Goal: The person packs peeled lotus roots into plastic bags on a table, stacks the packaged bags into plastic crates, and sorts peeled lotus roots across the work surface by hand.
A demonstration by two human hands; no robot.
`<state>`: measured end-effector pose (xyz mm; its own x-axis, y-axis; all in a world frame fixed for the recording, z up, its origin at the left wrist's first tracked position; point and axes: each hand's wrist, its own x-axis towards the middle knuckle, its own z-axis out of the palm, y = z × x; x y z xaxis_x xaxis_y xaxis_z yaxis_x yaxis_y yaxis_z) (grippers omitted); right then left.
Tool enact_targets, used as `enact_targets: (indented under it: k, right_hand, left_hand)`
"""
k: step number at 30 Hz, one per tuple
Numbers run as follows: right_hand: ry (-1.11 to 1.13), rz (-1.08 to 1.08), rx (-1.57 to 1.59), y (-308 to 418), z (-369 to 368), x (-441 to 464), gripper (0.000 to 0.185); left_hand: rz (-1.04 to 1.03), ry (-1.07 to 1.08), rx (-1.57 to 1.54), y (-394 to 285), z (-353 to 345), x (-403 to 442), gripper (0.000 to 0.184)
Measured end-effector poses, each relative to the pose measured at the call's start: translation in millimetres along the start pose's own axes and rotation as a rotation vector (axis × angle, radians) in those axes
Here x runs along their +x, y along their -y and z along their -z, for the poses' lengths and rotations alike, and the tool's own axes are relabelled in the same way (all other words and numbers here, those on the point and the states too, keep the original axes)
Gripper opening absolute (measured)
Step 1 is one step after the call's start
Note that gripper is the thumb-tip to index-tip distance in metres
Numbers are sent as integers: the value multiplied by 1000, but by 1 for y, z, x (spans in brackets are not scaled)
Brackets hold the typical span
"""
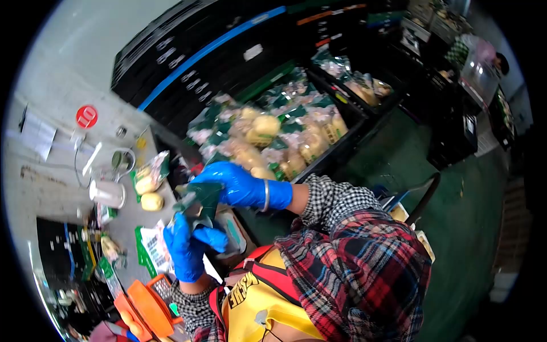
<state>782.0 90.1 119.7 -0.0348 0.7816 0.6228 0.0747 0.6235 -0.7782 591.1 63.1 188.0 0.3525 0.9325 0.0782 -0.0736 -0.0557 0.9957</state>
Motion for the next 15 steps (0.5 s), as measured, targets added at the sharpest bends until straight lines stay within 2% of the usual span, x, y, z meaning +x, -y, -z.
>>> enact_targets:
  k: [1, 2, 3, 4, 5, 6, 7, 8, 9, 10, 11, 12, 15]
  right_hand:
    - [-106, -21, -31, -3, 28, -7, 29]
    - [-225, 166, -231, -5, 62, -13, 30]
    - [-286, -20, -188, 2, 93, -23, 31]
    - [-229, 26, -223, -1, 134, -26, 31]
    - [-446, -78, -299, -21, 166, -39, 27]
    - [-577, -128, -25, -23, 203, -45, 23]
    - [-649, -126, -131, -15, 242, -55, 24]
    - [-749, -102, -115, -13, 279, -66, 25]
    - [-841, -155, -80, 1, 311, -75, 24]
    - [-905, -200, -324, 11, 343, -85, 21]
    - [-1053, -195, -280, 17, 364, -93, 19]
    - [-1164, -161, -298, 21, 376, -107, 20]
    - [-1309, 48, -465, 28, 440, -136, 21]
  left_hand:
    - [5, 130, 120, -18, -44, 14, 49]
    - [-124, 224, 339, 8, -53, 36, 56]
    - [-45, 414, 151, 23, -70, 52, 66]
    - [68, 588, -25, 34, -90, 68, 77]
    - [88, 629, 22, 27, -122, 69, 81]
    - [25, 732, 117, 44, -139, 78, 76]
    - [44, 760, 106, 67, -158, 83, 63]
    - [102, 751, 226, 105, -169, 89, 48]
    - [66, 718, 481, 126, -188, 91, 45]
    - [-100, 736, 631, 167, -193, 97, 52]
    - [-269, 749, 777, 208, -196, 99, 62]
    - [-326, 758, 867, 239, -194, 99, 65]
    - [-398, 842, 1092, 288, -208, 98, 74]
